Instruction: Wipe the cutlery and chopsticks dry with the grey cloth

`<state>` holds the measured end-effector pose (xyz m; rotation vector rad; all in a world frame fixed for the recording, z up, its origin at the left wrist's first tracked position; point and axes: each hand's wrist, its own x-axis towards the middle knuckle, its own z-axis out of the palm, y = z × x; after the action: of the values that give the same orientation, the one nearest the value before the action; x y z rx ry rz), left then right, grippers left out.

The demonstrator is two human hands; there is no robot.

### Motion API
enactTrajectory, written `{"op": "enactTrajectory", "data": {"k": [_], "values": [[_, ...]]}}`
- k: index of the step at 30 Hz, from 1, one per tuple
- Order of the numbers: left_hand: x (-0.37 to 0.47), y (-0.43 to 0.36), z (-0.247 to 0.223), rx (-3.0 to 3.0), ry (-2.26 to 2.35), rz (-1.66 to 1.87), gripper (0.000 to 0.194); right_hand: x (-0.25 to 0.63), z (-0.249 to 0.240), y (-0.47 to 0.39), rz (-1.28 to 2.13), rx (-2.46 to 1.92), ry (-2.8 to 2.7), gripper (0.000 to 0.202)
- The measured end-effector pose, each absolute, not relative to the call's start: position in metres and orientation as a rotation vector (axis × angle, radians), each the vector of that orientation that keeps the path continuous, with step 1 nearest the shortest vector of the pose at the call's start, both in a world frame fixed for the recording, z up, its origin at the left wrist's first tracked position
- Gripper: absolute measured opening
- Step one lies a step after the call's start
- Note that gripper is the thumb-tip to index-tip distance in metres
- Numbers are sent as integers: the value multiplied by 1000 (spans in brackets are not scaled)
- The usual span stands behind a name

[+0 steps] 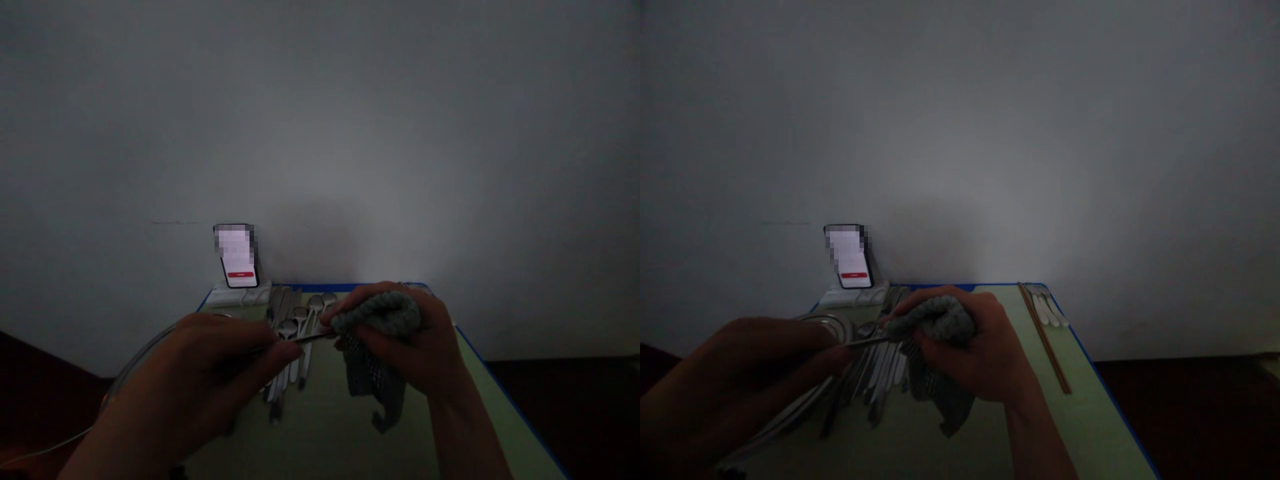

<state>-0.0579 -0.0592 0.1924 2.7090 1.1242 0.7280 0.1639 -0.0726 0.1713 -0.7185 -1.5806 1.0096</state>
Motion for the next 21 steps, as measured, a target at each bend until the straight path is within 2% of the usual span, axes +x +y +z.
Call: {"op": "enactTrajectory", "data": {"k": [6,12,21], "values": [[-58,-56,193,2695,1093,687,39,165,172,-74,1127,-643,-1550,34],[-59,-56,192,2731,1086,722,41,162,169,-71,982,-780,-1583,19],[-59,-55,191,2668,1098,779,43,157,164,-67,708,-787,-1581,18]]}}
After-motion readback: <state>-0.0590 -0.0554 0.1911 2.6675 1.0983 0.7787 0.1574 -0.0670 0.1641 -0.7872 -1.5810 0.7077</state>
